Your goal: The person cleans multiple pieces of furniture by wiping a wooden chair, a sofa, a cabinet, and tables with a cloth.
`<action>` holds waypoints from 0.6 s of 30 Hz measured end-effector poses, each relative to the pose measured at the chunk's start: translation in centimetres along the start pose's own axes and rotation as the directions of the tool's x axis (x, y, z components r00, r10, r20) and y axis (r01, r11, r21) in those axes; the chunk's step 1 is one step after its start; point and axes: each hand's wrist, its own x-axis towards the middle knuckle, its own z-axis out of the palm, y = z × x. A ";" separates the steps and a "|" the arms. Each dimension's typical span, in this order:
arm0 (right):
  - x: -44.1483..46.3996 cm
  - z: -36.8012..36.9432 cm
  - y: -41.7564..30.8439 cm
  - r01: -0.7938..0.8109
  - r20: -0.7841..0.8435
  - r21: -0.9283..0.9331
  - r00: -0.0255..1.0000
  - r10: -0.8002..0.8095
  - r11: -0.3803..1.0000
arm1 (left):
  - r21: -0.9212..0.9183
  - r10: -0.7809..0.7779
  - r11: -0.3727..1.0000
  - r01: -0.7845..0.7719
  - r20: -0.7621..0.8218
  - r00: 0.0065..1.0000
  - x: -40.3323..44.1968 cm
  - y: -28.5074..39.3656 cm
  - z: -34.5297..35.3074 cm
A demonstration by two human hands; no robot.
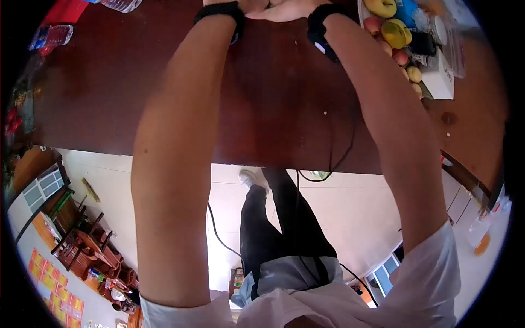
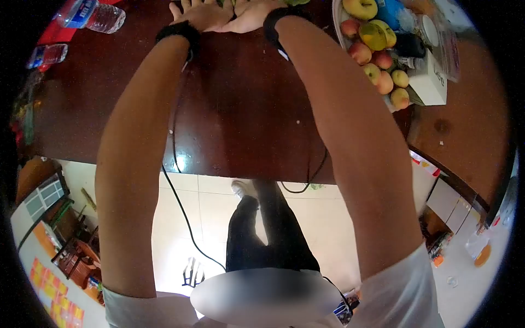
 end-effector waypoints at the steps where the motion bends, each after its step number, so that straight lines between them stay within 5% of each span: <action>1: -0.6 0.8 -0.1 0.000 -0.008 0.000 1.000 0.000 1.000 | 0.009 -0.013 1.000 0.013 -0.004 1.000 -0.9 0.3 -0.3; 3: -2.0 3.1 -0.7 0.059 -0.261 -0.070 0.962 -0.075 0.996 | -0.006 -0.016 1.000 0.016 -0.008 1.000 -1.9 -1.4 2.5; 4: 0.2 4.3 -0.8 0.005 -0.190 -0.204 0.981 -0.045 0.979 | 0.009 0.027 1.000 -0.026 -0.125 0.992 -2.2 -3.1 5.2; 5: -0.9 4.6 -2.1 -0.033 -0.034 -0.138 0.999 0.029 0.990 | 0.025 0.072 0.997 -0.068 -0.245 0.967 -2.4 -3.9 6.3; 7: -2.0 10.1 -3.6 -0.111 -0.382 -0.075 0.921 0.074 0.991 | 0.001 0.027 1.000 -0.027 -0.120 0.992 -7.0 -4.2 5.4; 8: -3.3 10.8 -4.8 -0.093 -0.335 -0.048 0.939 0.071 0.995 | -0.064 0.068 0.994 -0.092 -0.302 0.951 -8.6 -5.4 7.5; 9: -4.6 11.5 -6.0 -0.073 -0.290 -0.023 0.955 0.063 0.997 | -0.045 0.051 0.997 -0.065 -0.267 0.962 -10.7 -5.9 7.6; 10: -5.4 13.1 -7.1 -0.064 -0.295 -0.010 0.954 0.058 0.998 | 0.020 0.007 1.000 -0.005 -0.068 0.998 -12.6 -6.3 6.5; 12: -6.4 17.7 -9.4 -0.019 -0.433 0.014 0.901 0.024 1.000 | 0.014 0.039 0.999 -0.037 -0.107 0.993 -16.6 -8.7 7.3; 18: -9.0 25.6 -21.6 0.118 -0.405 0.146 0.913 -0.049 0.982 | 0.011 0.017 1.000 -0.014 -0.210 0.977 -26.0 -20.2 8.5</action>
